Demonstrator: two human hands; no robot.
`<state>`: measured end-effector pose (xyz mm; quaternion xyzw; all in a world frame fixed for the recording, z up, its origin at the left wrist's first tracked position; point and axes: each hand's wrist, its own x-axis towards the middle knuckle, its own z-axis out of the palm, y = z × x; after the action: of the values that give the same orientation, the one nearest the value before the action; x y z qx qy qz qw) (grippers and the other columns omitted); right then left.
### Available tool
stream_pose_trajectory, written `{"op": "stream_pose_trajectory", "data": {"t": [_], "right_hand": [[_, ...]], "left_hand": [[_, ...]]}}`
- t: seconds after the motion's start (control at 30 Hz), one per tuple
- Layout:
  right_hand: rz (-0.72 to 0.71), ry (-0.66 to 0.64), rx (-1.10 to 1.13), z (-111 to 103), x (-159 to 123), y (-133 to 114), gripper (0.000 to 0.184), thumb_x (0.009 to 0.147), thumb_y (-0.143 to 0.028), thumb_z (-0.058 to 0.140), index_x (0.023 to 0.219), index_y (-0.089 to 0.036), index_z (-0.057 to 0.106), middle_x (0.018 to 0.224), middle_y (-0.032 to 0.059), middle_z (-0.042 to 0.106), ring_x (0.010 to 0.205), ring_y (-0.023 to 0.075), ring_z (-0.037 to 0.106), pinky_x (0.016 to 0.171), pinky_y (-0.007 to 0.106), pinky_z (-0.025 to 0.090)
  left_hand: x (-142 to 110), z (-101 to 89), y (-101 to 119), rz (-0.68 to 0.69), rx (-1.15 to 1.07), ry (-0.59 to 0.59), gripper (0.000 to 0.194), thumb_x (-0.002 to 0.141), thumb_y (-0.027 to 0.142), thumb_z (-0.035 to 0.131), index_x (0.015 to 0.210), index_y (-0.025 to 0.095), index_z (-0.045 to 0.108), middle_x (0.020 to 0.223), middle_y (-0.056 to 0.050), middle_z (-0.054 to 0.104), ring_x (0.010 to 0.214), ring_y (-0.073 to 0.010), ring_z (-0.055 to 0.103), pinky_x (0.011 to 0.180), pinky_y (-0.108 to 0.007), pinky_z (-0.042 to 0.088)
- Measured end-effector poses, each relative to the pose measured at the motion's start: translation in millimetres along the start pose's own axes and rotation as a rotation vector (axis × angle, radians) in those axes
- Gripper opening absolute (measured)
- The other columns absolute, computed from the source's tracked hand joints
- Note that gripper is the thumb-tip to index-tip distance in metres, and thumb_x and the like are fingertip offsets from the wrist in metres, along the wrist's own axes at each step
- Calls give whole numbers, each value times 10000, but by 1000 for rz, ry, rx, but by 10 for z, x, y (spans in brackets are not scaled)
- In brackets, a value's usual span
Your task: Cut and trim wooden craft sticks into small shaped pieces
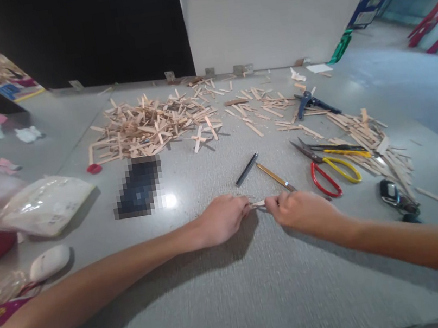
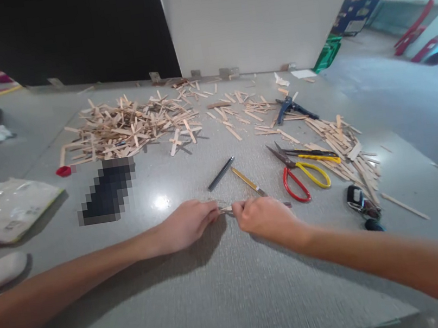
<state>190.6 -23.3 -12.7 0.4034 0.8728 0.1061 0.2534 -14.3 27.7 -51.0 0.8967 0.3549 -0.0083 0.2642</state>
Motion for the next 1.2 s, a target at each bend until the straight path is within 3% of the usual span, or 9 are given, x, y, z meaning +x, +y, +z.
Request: {"op": "stream_pose_trajectory", "data": {"t": [0.13, 0.33, 0.53, 0.63, 0.77, 0.93, 1.1, 1.2], "right_hand": [[-60, 4, 53, 42, 63, 138, 203, 977, -4, 550, 988, -137, 703, 745, 106, 791, 543, 182, 669, 458, 305, 209], [22, 53, 74, 1, -6, -76, 247, 946, 44, 502, 1012, -85, 702, 724, 143, 762, 536, 190, 656, 460, 271, 291], [-29, 72, 130, 116, 40, 121, 181, 1009, -62, 526, 997, -134, 692, 711, 94, 757, 533, 178, 641, 513, 268, 370], [-30, 75, 133, 106, 24, 67, 188, 1001, -57, 522, 1006, -121, 699, 720, 117, 759, 545, 190, 657, 521, 271, 392], [-38, 70, 129, 63, 32, 12, 186, 983, -42, 532, 1011, -98, 707, 704, 138, 751, 548, 203, 679, 508, 269, 406], [-77, 49, 140, 56, 118, 189, 124, 1003, -92, 572, 1004, -140, 687, 675, 72, 741, 542, 176, 673, 526, 250, 409], [-30, 67, 131, 26, 71, 19, 165, 991, -48, 544, 990, -113, 696, 699, 125, 752, 555, 196, 690, 482, 258, 374], [-26, 77, 137, 20, 83, 28, 159, 994, -56, 552, 997, -121, 697, 683, 108, 748, 541, 193, 683, 482, 259, 376]], "left_hand": [[9, 15, 14, -12, 13, 18, 267, 1049, 170, 488, 873, 173, 689, 760, -68, 696, 764, -241, 699, 667, -299, 423], [-31, 31, 46, -20, 29, 6, 254, 979, 54, 478, 918, 180, 690, 770, -49, 714, 769, -230, 712, 689, -292, 448], [-26, 67, 70, -42, 63, 19, 280, 1063, 157, 438, 957, 171, 697, 857, -99, 738, 840, -268, 732, 731, -327, 492], [-49, 62, 97, -54, 80, -5, 266, 1055, 127, 440, 989, 162, 695, 836, -95, 730, 829, -272, 732, 718, -327, 485], [-82, 65, 132, -71, 94, -30, 257, 1024, 80, 447, 1011, 163, 690, 784, -75, 711, 783, -263, 722, 694, -317, 472], [-84, 81, 153, -91, 97, -23, 288, 1033, 79, 416, 996, 162, 688, 820, -97, 725, 797, -269, 727, 708, -325, 486], [-122, 97, 164, -77, 81, -11, 259, 955, 36, 472, 1010, 170, 687, 804, -85, 731, 797, -277, 740, 709, -323, 500], [-119, 115, 158, -84, 69, 8, 269, 966, 40, 452, 990, 174, 684, 799, -92, 733, 777, -282, 741, 690, -331, 499]]}}
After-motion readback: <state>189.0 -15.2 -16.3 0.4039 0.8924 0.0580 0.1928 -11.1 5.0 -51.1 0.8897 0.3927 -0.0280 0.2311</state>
